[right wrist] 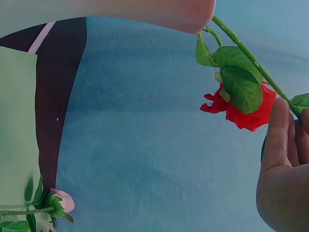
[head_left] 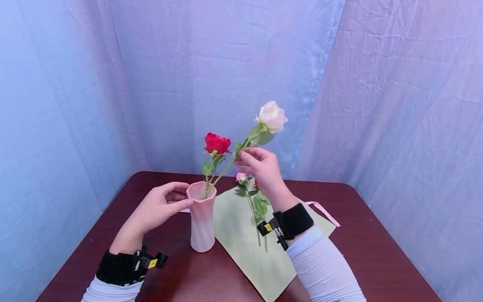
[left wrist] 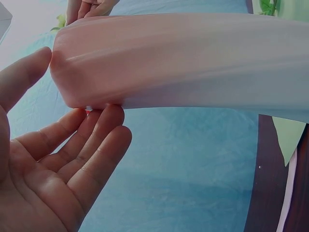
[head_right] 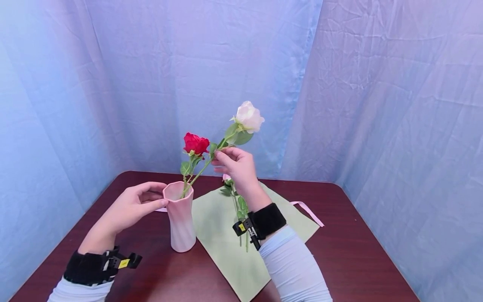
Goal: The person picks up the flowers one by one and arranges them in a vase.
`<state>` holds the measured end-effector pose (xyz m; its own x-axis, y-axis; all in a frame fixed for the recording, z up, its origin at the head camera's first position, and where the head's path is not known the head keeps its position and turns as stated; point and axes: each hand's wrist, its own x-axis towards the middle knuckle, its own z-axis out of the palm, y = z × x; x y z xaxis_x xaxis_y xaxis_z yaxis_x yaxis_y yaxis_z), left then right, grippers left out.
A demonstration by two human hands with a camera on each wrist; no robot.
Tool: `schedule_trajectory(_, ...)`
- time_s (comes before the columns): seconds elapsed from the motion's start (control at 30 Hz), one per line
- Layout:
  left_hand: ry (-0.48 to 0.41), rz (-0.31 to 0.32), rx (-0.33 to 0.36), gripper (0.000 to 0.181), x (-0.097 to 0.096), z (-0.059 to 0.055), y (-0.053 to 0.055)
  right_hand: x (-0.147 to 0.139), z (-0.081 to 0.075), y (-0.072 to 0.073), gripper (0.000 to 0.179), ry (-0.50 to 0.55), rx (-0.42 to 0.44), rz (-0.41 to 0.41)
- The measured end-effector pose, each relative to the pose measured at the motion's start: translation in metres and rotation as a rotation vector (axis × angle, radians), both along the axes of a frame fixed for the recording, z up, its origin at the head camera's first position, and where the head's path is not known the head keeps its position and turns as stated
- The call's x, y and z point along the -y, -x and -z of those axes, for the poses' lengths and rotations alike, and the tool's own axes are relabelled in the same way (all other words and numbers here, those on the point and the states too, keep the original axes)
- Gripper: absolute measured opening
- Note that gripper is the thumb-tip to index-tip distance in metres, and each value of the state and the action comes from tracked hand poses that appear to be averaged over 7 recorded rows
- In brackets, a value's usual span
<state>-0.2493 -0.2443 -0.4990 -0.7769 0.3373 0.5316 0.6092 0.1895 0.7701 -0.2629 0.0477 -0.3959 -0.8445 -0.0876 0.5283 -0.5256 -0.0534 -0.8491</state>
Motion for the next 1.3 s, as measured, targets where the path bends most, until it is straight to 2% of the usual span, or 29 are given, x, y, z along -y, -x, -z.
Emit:
schedule_trajectory(0.27,0.001,-0.004,0.008,0.048,-0.001,0.000,0.000,0.005,0.002,-0.001,0.023,-0.065,-0.005,-0.014)
schedule_trajectory(0.53,0.007,-0.012,0.008,0.048,-0.001,-0.001,0.000,0.013,0.005,-0.002,0.022,-0.108,0.003,-0.048)
schedule_trajectory(0.93,0.014,-0.026,-0.006,0.044,-0.001,-0.001,-0.001,0.027,0.008,-0.001,0.020,-0.225,0.004,-0.084)
schedule_trajectory(1.3,0.017,-0.042,-0.028,0.038,-0.001,-0.003,-0.001,0.038,0.010,-0.005,0.022,-0.417,0.001,-0.004)
